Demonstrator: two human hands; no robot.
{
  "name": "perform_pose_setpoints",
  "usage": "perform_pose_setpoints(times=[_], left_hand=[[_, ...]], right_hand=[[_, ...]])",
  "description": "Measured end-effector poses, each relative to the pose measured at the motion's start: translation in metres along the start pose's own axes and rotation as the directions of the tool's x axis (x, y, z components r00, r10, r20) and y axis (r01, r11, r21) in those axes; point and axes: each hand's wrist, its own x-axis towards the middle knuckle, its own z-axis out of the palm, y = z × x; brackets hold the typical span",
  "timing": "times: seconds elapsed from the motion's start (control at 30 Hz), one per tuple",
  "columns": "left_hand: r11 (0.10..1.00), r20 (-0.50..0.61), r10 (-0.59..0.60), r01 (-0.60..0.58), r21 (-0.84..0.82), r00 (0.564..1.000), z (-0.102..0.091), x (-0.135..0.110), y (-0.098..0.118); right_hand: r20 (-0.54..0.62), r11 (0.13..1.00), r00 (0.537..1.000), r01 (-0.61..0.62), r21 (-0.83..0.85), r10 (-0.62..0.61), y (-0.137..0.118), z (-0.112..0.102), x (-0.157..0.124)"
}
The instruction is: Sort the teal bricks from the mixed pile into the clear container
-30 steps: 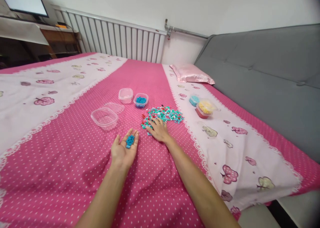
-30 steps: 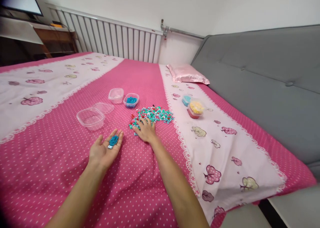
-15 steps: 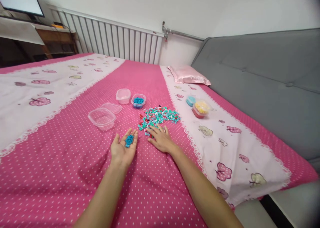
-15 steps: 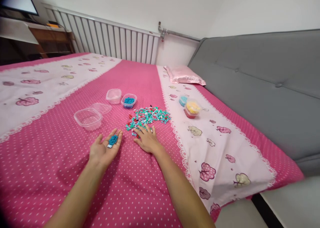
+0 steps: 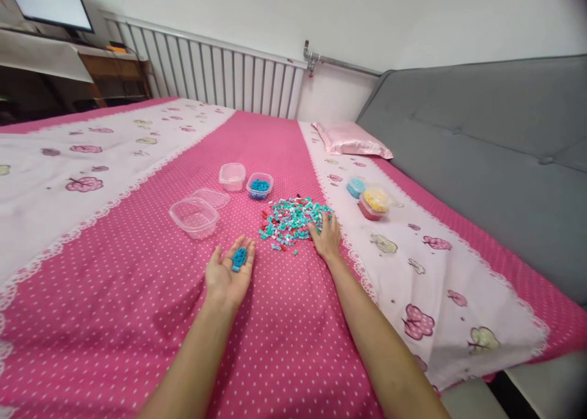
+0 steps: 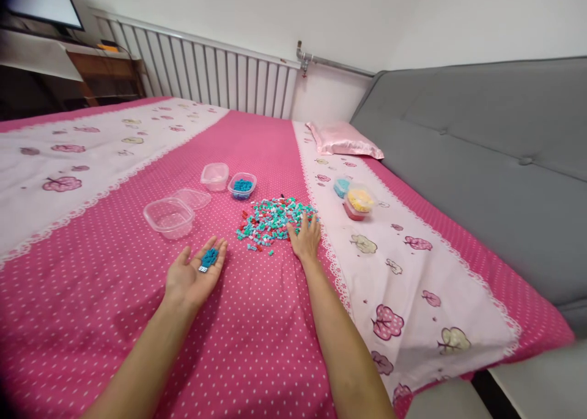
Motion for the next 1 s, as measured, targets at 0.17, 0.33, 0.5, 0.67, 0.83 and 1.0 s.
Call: perform_pose_setpoints(times=[0.17,0.33,0.5,0.67,0.83,1.0], left_hand=[[1.0,-0.004,0.0,0.0,0.007,1.0,0.002,-0.002,0.001],[1.0,-0.015,-0.01,0.009,-0.017,1.0,0.003,0.0,0.004],[0.999,-0.027,-0.012,0.011,-0.046,1.0,0.0,0.003,0.006],[0.999,-0.017,-0.008,0.007,-0.044,1.0,0.0,0.004,0.005],[0.999,-0.004,-0.009,0.008,-0.034,1.0,0.001,0.003,0.003],[0.999,0.009,-0.007,0.007,-0.034,1.0,0.0,0.002,0.003]], right_hand=[[0.116,0.993,0.987,-0.112,0.023,0.108,-0.008,0.004,0.032],[0.259,0.999,0.965,0.047,-0.002,-0.045,-0.023,0.006,0.054],[0.34,0.975,0.916,0.222,0.013,-0.213,-0.042,0.009,0.048],[0.381,0.95,0.878,0.313,0.002,-0.29,-0.066,0.004,0.028],[0.359,0.877,0.822,0.481,-0.022,-0.442,-0.087,0.002,-0.007],[0.331,0.841,0.797,0.541,-0.022,-0.505,-0.087,-0.003,-0.047]])
